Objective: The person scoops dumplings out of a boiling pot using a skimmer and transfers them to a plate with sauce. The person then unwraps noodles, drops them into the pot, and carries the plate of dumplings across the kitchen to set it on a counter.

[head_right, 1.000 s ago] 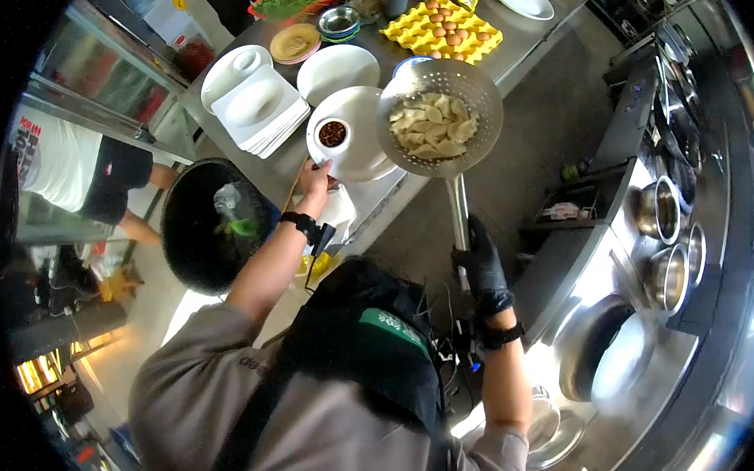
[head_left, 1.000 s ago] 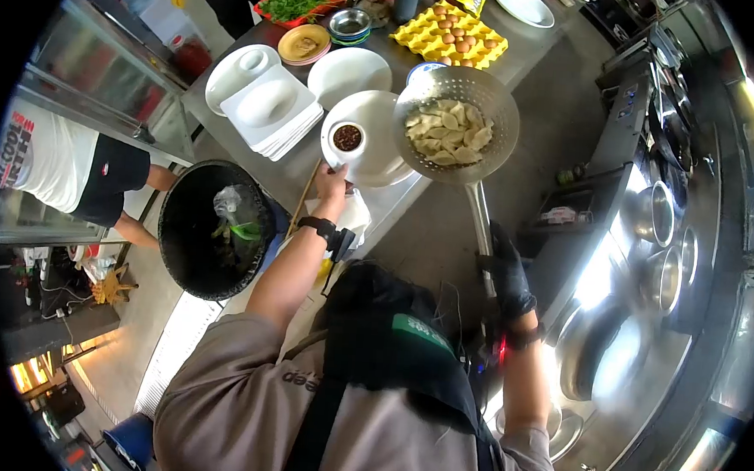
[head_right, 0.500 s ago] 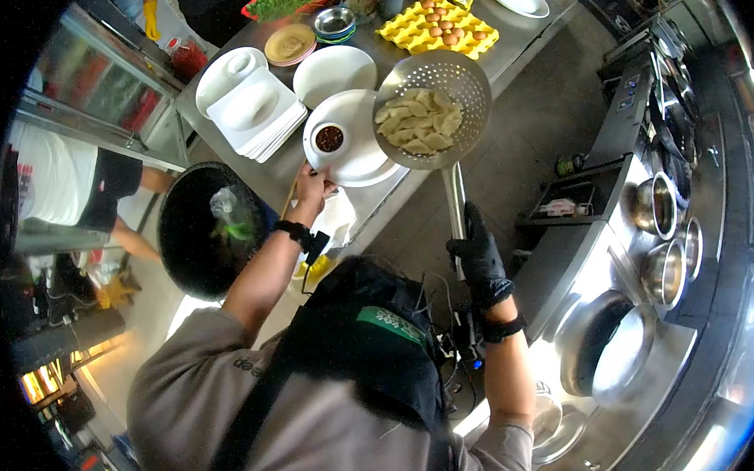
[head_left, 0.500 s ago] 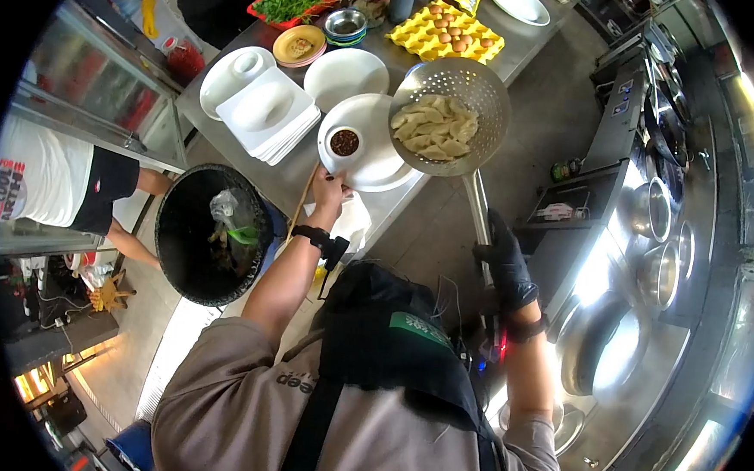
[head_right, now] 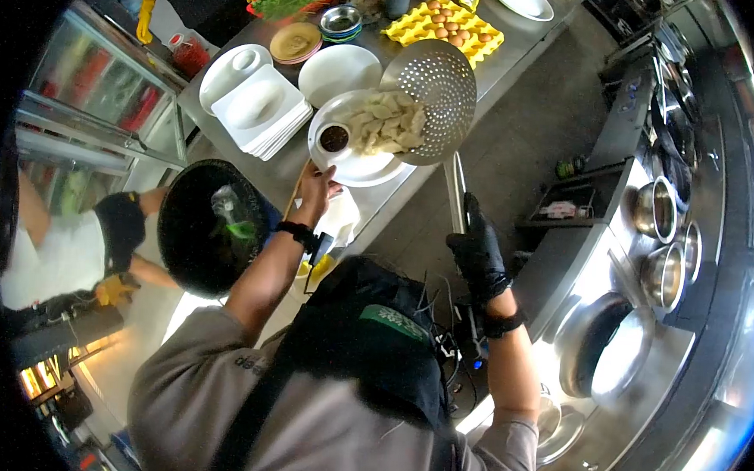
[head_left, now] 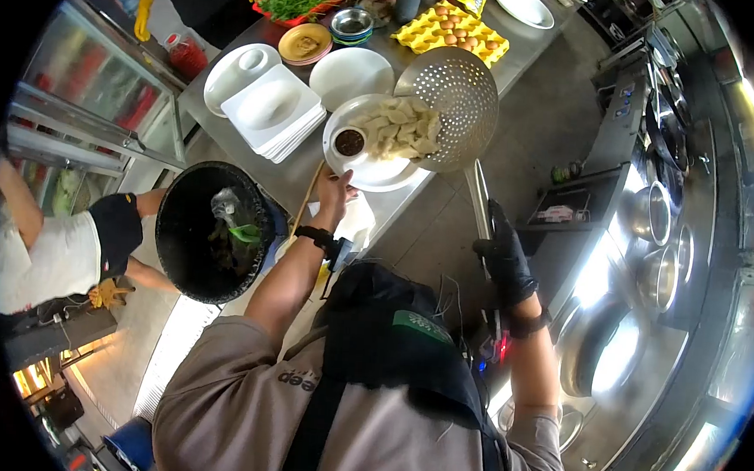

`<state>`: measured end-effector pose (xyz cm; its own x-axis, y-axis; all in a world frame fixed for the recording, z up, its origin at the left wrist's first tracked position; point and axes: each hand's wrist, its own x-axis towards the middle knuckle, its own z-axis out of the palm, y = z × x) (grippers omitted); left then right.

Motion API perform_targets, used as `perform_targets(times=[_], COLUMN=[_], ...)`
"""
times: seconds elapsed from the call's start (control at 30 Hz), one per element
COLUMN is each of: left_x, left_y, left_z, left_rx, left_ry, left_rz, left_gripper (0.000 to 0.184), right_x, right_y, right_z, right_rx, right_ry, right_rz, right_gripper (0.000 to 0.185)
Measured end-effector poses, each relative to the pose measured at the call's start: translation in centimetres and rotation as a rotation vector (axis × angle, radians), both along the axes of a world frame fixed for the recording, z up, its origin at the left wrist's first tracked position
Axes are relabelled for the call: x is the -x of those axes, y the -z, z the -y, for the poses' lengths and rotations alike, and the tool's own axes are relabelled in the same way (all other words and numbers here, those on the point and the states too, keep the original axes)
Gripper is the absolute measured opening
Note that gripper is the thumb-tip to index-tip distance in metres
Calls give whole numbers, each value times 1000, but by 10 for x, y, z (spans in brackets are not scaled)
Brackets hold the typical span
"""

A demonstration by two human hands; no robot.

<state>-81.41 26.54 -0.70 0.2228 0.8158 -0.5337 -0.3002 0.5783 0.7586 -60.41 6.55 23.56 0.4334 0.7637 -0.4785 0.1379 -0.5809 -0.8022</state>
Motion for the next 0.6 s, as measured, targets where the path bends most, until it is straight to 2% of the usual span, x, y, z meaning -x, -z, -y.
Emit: perform_targets(times=[0.1, 0.17, 0.3, 0.37, 0.47, 0.6], left_x=[1, 4, 6, 4, -1, -5], left_y=[10, 13, 8, 11, 14, 13], left_z=[0, 0, 1, -3, -2, -4], left_rx=[41, 36, -1, 80, 69, 82], left_ry=[-3, 81, 86, 37, -14, 42], left_rz=[-27, -21, 27, -1, -10, -1], left_gripper=[33, 44, 44, 43, 39, 38], right_x=[5, 4, 12, 17, 19, 16], right_y=[1, 7, -9, -18, -27, -36], right_z=[0, 2, 2, 3, 11, 23], right_rx=[-56, -83, -61, -85, -19, -9], right_ry=[-102, -181, -204, -227, -227, -146], right_rz=[135, 295, 351, 540, 651, 665], right_gripper=[75, 75, 76, 78, 78, 80])
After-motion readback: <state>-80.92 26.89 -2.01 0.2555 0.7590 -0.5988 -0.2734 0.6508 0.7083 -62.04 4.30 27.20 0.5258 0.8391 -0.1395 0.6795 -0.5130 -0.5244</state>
